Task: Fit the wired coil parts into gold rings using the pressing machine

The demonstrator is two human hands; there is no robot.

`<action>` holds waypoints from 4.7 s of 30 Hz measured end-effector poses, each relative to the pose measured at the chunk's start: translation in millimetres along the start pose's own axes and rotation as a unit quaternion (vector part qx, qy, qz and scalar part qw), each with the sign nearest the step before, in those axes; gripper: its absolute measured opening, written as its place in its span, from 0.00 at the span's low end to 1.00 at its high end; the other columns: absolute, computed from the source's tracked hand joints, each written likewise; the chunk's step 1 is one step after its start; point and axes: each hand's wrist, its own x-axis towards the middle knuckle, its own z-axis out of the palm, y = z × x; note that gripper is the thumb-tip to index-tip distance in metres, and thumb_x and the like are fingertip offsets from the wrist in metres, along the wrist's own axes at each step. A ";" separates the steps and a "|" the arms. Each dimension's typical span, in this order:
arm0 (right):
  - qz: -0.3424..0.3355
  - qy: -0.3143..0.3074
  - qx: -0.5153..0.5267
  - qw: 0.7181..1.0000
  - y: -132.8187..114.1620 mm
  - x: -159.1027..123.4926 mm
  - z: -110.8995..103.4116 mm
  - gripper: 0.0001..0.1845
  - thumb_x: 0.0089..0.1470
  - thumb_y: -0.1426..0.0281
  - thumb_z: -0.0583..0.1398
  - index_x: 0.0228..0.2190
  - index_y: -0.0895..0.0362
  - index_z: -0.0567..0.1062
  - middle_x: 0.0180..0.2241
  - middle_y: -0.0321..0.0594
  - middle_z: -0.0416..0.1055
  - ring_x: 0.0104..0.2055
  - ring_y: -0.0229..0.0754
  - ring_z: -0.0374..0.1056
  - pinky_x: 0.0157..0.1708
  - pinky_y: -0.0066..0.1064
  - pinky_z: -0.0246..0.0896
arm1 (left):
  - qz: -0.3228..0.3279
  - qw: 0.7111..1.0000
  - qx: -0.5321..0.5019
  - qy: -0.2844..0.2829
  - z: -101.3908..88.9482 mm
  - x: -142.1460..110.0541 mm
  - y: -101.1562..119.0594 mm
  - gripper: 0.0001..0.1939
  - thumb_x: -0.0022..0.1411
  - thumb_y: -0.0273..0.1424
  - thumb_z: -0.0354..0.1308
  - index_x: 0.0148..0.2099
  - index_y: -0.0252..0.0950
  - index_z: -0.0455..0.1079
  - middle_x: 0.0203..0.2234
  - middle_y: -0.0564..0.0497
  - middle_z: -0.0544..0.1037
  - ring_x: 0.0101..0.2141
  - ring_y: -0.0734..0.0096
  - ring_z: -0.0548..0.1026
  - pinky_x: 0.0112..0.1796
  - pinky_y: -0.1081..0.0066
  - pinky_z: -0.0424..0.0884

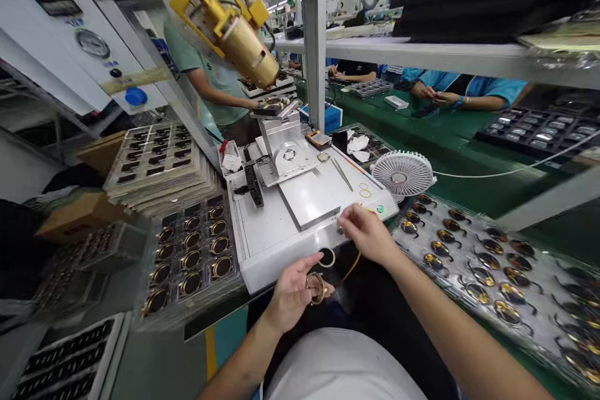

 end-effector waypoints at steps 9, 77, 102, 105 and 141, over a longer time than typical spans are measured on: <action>0.067 0.106 -0.091 0.988 -1.6 30.5 -1.2 0.11 0.55 0.65 0.64 0.33 0.52 0.66 0.17 0.29 0.67 0.22 0.44 0.67 0.28 0.33 0.58 | 0.052 0.990 0.133 -0.019 0.7 -17.0 9.5 0.53 0.50 0.41 0.78 0.73 0.38 0.59 0.41 0.41 0.85 0.44 0.56 0.83 0.48 0.62 0.76; 0.182 -0.034 0.294 0.938 -40.5 -97.6 45.3 0.17 0.41 0.68 0.67 0.28 0.52 0.63 0.21 0.26 0.66 0.22 0.34 0.60 0.22 0.25 0.53 | 0.192 0.969 0.139 0.070 -0.6 -0.2 -34.4 0.28 0.44 0.30 0.81 0.49 0.49 0.82 0.47 0.48 0.86 0.45 0.57 0.86 0.48 0.61 0.84; 0.219 -0.144 0.296 0.919 -1.9 -70.6 55.5 0.30 0.36 0.49 0.78 0.25 0.56 0.70 0.18 0.35 0.74 0.17 0.37 0.69 0.14 0.22 0.64 | 0.235 0.952 0.155 0.121 -5.3 0.2 -31.9 0.23 0.55 0.37 0.76 0.54 0.47 0.80 0.49 0.45 0.85 0.49 0.56 0.84 0.49 0.59 0.81; 0.205 -0.038 0.264 0.942 1.9 -30.5 40.4 0.31 0.36 0.49 0.78 0.29 0.55 0.71 0.17 0.32 0.72 0.15 0.35 0.65 0.11 0.22 0.60 | 0.195 0.962 0.115 0.155 -1.7 1.5 -25.2 0.21 0.58 0.36 0.74 0.54 0.45 0.79 0.47 0.45 0.84 0.47 0.54 0.84 0.51 0.55 0.80; 0.172 -0.114 0.188 0.960 5.2 -83.9 29.1 0.23 0.49 0.49 0.68 0.30 0.54 0.70 0.21 0.32 0.68 0.18 0.36 0.60 0.17 0.26 0.55 | 0.261 0.835 0.472 0.108 15.0 2.7 -26.0 0.36 0.57 0.25 0.73 0.66 0.41 0.68 0.52 0.42 0.83 0.48 0.57 0.85 0.50 0.60 0.84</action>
